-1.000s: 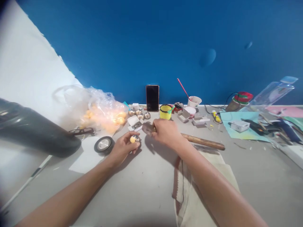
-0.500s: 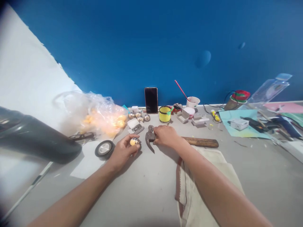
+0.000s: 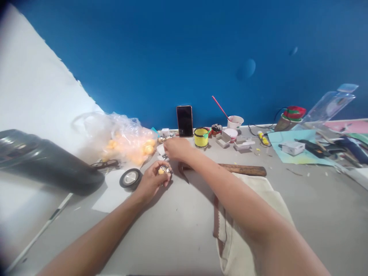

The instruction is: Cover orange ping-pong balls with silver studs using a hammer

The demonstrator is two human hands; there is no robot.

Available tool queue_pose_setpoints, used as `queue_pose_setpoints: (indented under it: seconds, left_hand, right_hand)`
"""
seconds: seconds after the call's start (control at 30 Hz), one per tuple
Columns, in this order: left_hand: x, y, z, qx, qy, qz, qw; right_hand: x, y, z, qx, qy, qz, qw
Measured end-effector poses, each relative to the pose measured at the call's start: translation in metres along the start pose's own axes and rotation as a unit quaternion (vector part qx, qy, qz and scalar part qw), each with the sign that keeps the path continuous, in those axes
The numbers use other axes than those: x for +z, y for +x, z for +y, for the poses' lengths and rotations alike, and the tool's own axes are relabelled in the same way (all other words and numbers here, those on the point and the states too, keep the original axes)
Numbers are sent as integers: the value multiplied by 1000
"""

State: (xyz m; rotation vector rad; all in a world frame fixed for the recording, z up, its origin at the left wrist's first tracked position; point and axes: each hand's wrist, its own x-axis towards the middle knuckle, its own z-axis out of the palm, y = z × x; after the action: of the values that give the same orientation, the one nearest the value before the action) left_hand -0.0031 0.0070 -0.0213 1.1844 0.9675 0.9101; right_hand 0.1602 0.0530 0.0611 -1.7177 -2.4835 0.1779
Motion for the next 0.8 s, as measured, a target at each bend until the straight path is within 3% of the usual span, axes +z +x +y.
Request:
queue_pose_setpoints:
  seconds: [0.07, 0.23, 0.6, 0.8]
  left_hand:
    - [0, 1, 1, -2, -9, 4, 1000]
    - [1, 1, 2, -2, -18, -3, 1000]
    - [3, -1, 3, 1, -8, -9, 1000]
    - [4, -2, 7, -2, 21, 1, 1000]
  right_hand:
    - [3, 17, -7, 4, -24, -51, 998]
    - [13, 40, -16, 36, -34, -87, 995]
    - [20, 42, -19, 72, -43, -81, 993]
    - [21, 41, -19, 57, -38, -87, 994]
